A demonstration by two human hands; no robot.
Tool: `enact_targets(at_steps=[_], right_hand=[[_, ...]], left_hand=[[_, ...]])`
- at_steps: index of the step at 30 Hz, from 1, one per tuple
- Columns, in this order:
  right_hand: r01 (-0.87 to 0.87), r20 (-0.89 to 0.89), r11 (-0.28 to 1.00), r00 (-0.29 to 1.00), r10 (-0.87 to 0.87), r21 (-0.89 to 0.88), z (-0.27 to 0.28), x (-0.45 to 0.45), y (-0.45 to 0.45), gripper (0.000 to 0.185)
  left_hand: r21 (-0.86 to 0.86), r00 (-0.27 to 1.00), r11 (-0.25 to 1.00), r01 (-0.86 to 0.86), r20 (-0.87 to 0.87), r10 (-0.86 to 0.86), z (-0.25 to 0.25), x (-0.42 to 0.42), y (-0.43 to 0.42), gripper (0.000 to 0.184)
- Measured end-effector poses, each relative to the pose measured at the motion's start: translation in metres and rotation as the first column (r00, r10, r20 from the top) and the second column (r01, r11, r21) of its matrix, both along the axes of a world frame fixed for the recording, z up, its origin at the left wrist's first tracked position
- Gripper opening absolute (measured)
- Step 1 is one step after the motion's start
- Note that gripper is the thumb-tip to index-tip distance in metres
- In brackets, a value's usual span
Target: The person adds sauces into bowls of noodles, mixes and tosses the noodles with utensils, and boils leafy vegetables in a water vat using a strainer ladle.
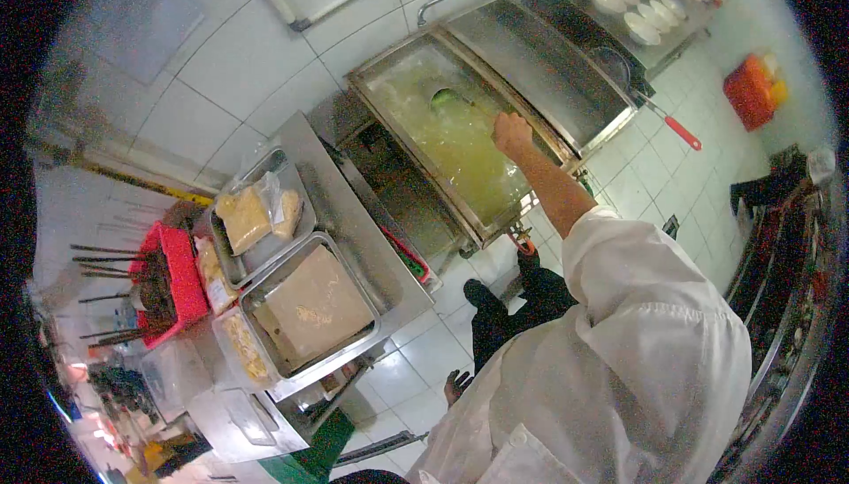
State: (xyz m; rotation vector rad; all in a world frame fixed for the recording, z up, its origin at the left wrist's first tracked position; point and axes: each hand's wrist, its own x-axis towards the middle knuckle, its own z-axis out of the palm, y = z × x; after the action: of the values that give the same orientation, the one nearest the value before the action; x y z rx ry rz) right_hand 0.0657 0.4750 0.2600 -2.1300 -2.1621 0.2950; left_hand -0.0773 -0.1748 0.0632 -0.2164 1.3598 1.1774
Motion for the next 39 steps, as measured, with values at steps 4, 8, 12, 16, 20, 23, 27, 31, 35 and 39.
enact_targets(at_steps=[4, 8, 12, 16, 20, 23, 27, 31, 35, 39], right_hand=[[-0.059, 0.134, 0.998, 0.989, 0.060, -0.011, 0.011, 0.016, -0.010, 0.024], [-0.290, 0.320, 0.956, 0.903, 0.287, -0.038, 0.075, 0.024, 0.002, 0.023], [-0.557, 0.532, 0.728, 0.505, 0.680, -0.401, 0.129, 0.004, 0.040, 0.020], [-0.605, 0.654, 0.613, 0.193, 0.732, -0.508, 0.157, -0.028, 0.058, 0.018], [-0.620, 0.622, 0.545, 0.113, 0.775, -0.565, 0.217, -0.057, 0.052, 0.021], [-0.691, 0.593, 0.536, 0.191, 0.782, -0.484, 0.250, -0.058, 0.052, 0.026], [-0.737, 0.604, 0.636, 0.405, 0.686, -0.229, 0.292, -0.044, 0.063, 0.037], [-0.587, 0.347, 0.690, 0.598, 0.722, -0.425, 0.312, -0.035, 0.057, 0.044], [-0.699, 0.281, 0.621, 0.554, 0.783, -0.353, 0.277, -0.013, 0.079, 0.048], [-0.606, 0.206, 0.789, 0.764, 0.612, -0.098, 0.229, 0.000, 0.066, 0.052]], left_hand=[[-0.187, 0.998, 0.982, 0.024, 0.068, -0.012, -0.002, -0.003, 0.032, 0.063], [-0.201, 0.995, 0.977, 0.070, 0.087, -0.053, -0.003, 0.001, 0.048, 0.063], [-0.200, 0.991, 0.974, 0.109, 0.101, -0.091, -0.013, 0.010, 0.043, 0.063], [-0.194, 0.988, 0.973, 0.127, 0.116, -0.106, -0.020, 0.019, 0.045, 0.063], [-0.189, 0.985, 0.973, 0.133, 0.132, -0.109, -0.023, 0.029, 0.049, 0.062], [-0.189, 0.984, 0.972, 0.138, 0.134, -0.114, -0.024, 0.034, 0.051, 0.062], [-0.187, 0.982, 0.971, 0.148, 0.148, -0.121, -0.027, 0.036, 0.055, 0.062], [-0.198, 0.982, 0.970, 0.144, 0.151, -0.115, -0.029, 0.041, 0.051, 0.062], [-0.211, 0.981, 0.966, 0.150, 0.156, -0.118, -0.029, 0.036, 0.052, 0.062], [-0.217, 0.981, 0.964, 0.153, 0.148, -0.122, -0.027, 0.035, 0.048, 0.061]])
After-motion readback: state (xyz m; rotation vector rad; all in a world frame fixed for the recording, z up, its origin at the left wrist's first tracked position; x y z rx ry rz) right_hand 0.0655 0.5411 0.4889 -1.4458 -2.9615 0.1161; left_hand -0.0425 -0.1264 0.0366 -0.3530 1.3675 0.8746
